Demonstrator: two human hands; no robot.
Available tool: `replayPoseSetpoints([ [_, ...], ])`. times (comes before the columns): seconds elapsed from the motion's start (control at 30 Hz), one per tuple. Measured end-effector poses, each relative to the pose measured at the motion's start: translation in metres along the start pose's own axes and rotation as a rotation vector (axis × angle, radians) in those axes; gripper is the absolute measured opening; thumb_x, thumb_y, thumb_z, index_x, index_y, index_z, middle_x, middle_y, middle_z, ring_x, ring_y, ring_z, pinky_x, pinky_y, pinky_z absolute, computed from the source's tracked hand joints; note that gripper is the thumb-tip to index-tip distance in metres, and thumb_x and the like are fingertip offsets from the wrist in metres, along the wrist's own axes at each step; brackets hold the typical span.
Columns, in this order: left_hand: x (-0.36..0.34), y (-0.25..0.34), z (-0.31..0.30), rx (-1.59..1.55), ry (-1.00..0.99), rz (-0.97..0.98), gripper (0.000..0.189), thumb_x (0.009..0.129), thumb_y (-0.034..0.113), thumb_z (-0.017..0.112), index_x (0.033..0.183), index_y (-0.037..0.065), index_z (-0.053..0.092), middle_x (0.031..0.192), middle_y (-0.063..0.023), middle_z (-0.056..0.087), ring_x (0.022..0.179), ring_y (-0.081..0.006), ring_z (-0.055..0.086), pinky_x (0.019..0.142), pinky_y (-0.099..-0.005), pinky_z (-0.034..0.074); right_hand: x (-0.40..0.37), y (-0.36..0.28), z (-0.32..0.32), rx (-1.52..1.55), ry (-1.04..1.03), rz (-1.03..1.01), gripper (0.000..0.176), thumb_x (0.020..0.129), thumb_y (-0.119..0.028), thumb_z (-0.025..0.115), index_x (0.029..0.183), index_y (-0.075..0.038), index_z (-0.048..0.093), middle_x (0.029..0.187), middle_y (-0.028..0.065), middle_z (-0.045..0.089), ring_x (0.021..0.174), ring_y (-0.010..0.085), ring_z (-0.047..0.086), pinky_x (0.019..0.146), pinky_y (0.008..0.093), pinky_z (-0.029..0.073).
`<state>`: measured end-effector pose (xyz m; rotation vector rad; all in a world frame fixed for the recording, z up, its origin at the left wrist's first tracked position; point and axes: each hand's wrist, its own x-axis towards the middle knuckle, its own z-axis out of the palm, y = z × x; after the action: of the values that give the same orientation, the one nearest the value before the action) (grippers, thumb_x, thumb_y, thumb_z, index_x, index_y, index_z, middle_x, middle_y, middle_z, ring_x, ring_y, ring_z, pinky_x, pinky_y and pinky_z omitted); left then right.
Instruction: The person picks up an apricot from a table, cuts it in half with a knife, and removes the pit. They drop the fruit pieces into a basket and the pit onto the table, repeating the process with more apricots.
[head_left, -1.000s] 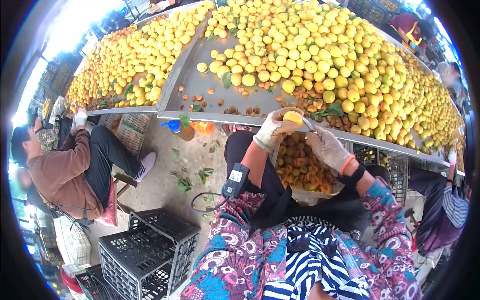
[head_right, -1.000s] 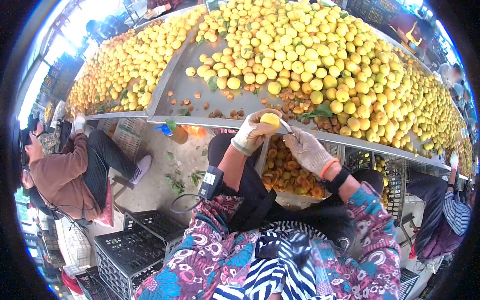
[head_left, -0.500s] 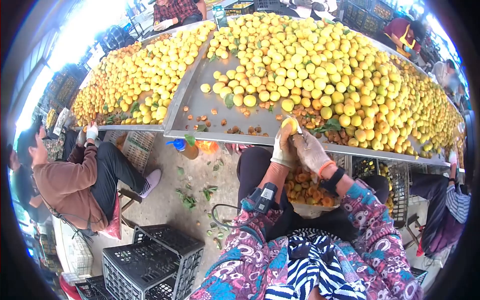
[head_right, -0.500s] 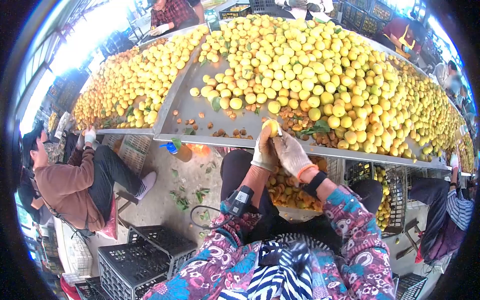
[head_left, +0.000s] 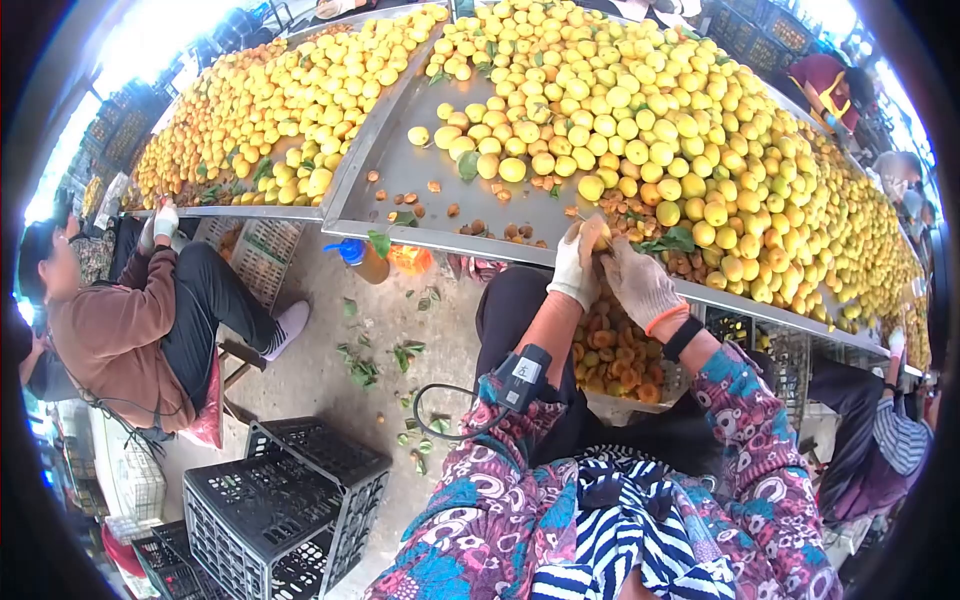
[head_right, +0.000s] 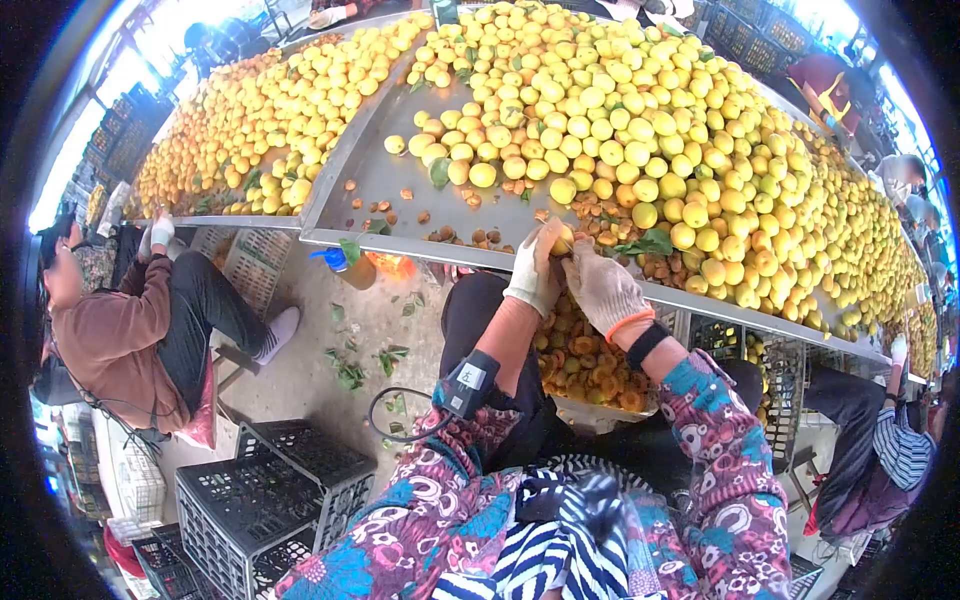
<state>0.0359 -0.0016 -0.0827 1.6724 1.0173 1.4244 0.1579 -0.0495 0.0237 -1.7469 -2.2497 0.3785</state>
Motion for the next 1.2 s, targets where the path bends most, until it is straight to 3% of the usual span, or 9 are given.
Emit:
replayPoseSetpoints([
  [0.03,0.0,0.012,-0.005,0.336,0.018,0.146,0.068,0.055,0.002,0.072,0.119,0.003,0.048,0.111,-0.0205,0.054,0.102,-0.0409,0.054,0.085,-0.0376,0.047,0.003,-0.001,0.0,0.029,0.01,-0.029,0.036,0.092,-0.025,0.051,0.116,0.001,0.047,0.075,0.0248,0.062,0.075,0.0417,0.062,0.064,0.047,0.05],
  [0.1,0.007,-0.002,0.013,-0.761,0.157,-0.281,0.05,0.07,0.01,0.067,0.115,0.002,0.049,0.107,-0.0178,0.055,0.096,-0.0358,0.055,0.083,-0.0361,0.047,0.007,-0.002,-0.001,0.083,0.037,-0.084,0.029,0.091,-0.023,0.051,0.11,-0.001,0.047,0.077,0.0258,0.062,0.077,0.0432,0.061,0.065,0.0487,0.049],
  [0.2,0.006,0.051,0.003,-0.96,0.272,-0.575,0.036,0.086,0.034,0.057,0.104,0.003,0.053,0.091,-0.0085,0.056,0.081,-0.0201,0.055,0.074,-0.0302,0.046,0.007,0.0,-0.002,0.138,-0.037,-0.041,0.028,0.092,-0.022,0.049,0.108,0.0,0.051,0.082,0.026,0.062,0.081,0.0396,0.062,0.067,0.0429,0.048],
  [0.43,0.008,0.022,0.017,-1.024,0.326,-0.507,0.034,0.087,0.036,0.056,0.093,0.003,0.056,0.082,-0.0052,0.054,0.075,-0.0167,0.053,0.071,-0.0298,0.045,-0.001,-0.008,0.004,0.64,-0.073,0.056,0.032,0.095,-0.02,0.049,0.117,0.002,0.053,0.09,0.0067,0.061,0.081,0.0118,0.053,0.072,0.0292,0.045],
  [0.6,0.013,0.006,0.019,-1.029,0.314,-0.46,0.033,0.088,0.035,0.051,0.092,0.003,0.053,0.081,-0.0105,0.058,0.076,-0.0237,0.06,0.072,-0.034,0.05,0.007,-0.004,0.028,1.051,-0.057,0.1,0.032,0.095,-0.022,0.051,0.118,-0.001,0.053,0.098,0.0021,0.059,0.087,0.0074,0.049,0.075,0.0234,0.044],
  [0.73,0.007,0.014,0.015,-0.979,0.41,-0.52,0.031,0.087,0.032,0.05,0.087,0.002,0.057,0.081,-0.0034,0.055,0.076,-0.0148,0.05,0.072,-0.0287,0.041,0.012,-0.009,0.025,1.304,-0.14,0.334,0.03,0.095,-0.025,0.052,0.117,-0.005,0.053,0.097,0.0014,0.058,0.085,0.0083,0.052,0.076,0.0217,0.044],
  [0.9,0.01,0.031,0.004,-1.268,0.243,-0.577,0.039,0.083,0.035,0.048,0.099,0.0,0.057,0.091,-0.013,0.063,0.084,-0.0243,0.062,0.081,-0.0341,0.05,0.007,-0.023,-0.007,1.15,-0.319,0.357,0.036,0.095,-0.036,0.048,0.112,-0.006,0.054,0.078,-0.0021,0.054,0.063,0.0076,0.048,0.053,0.0231,0.037],
  [0.97,0.011,0.006,0.008,-1.28,0.299,-0.448,0.035,0.087,0.038,0.051,0.099,0.005,0.057,0.089,-0.0098,0.061,0.084,-0.0224,0.061,0.08,-0.036,0.05,0.009,0.008,0.012,0.274,0.018,0.053,0.049,0.094,-0.043,0.048,0.123,-0.004,0.052,0.077,0.006,0.058,0.069,0.0169,0.056,0.064,0.0322,0.045],
  [1.2,0.009,0.018,0.028,-0.957,0.172,-0.362,0.033,0.092,0.036,0.045,0.091,0.007,0.06,0.077,-0.0039,0.058,0.058,-0.0141,0.057,0.05,-0.0258,0.045,0.034,0.025,0.003,0.444,0.171,-0.078,0.036,0.087,-0.019,0.063,0.116,-0.002,0.052,0.089,0.0076,0.066,0.078,0.0125,0.059,0.07,0.0278,0.049],
])
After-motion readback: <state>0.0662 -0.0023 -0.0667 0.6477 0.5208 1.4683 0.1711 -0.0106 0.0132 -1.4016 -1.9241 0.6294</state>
